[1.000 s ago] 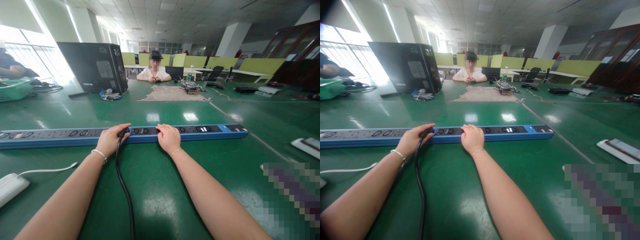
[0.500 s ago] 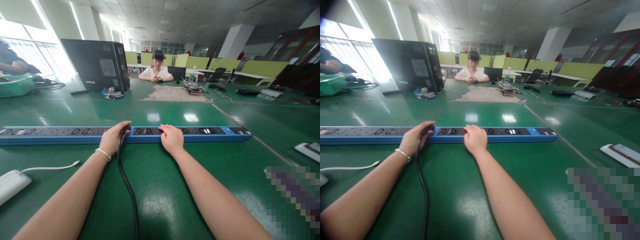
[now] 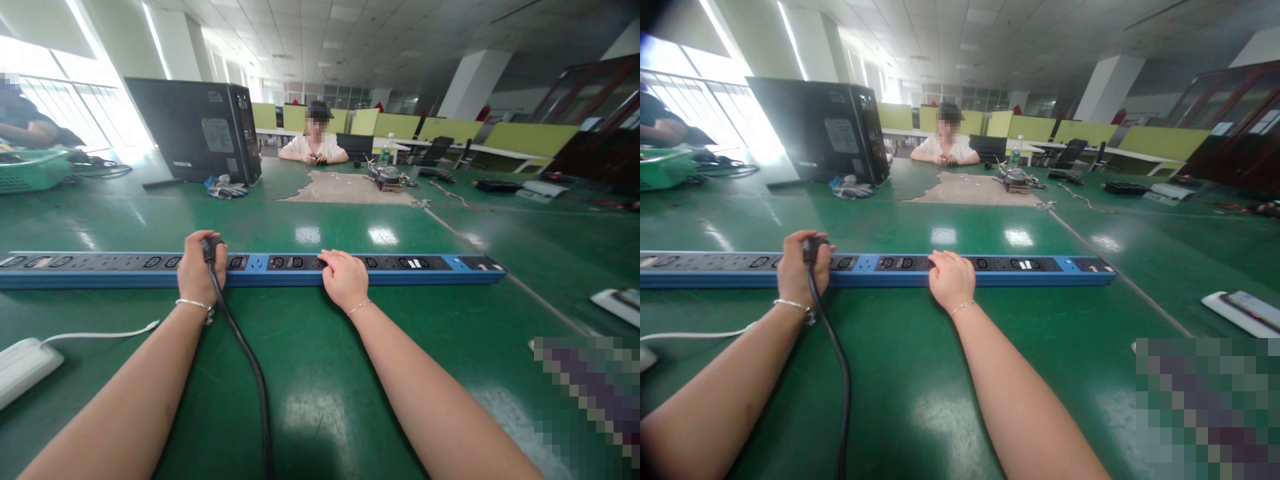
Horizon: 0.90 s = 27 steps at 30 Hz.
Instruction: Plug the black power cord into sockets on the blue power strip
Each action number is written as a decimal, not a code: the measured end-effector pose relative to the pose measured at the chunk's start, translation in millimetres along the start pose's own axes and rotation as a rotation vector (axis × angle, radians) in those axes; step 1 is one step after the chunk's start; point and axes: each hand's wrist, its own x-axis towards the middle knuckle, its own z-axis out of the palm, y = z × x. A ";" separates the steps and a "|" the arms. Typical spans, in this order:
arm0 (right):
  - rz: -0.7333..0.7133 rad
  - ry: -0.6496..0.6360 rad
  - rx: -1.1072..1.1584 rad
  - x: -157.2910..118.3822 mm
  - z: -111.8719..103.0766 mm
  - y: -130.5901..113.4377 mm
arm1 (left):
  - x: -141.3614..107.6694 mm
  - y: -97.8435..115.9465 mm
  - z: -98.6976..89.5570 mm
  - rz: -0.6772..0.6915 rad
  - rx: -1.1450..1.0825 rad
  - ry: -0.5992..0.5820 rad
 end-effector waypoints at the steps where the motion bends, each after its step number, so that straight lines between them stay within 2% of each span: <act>1: -0.001 0.000 0.000 -0.1 -0.2 0.1 | 2.8 -7.6 -5.2 -0.041 -0.003 0.067; 3: 0.000 -0.004 0.002 -0.2 -0.6 0.2 | 10.1 -25.6 -16.8 -0.136 0.052 0.165; 5: -0.001 -0.006 0.003 -0.3 -0.7 0.4 | 17.8 -43.1 -27.6 -0.298 0.019 0.246; 8: -0.004 -0.005 0.002 -0.4 -0.4 0.7 | 25.2 -59.2 -36.6 -0.436 -0.094 0.258; 13: 0.001 -0.006 0.005 -0.1 0.6 1.0 | 23.8 -64.0 -31.8 -0.372 -0.141 0.167; 17: -0.006 -0.003 0.003 0.2 1.1 1.6 | 21.3 -70.3 -23.3 -0.281 -0.142 0.237; 20: -0.015 0.013 0.001 0.1 1.0 2.2 | 20.3 -69.8 -20.1 -0.234 -0.201 0.241; 24: -0.019 0.023 0.001 -0.2 1.1 2.1 | 17.9 -57.2 -20.8 -0.218 -0.314 0.174; 27: -0.019 0.019 0.004 -0.2 1.1 1.5 | 16.4 -52.2 -22.3 -0.208 -0.283 0.083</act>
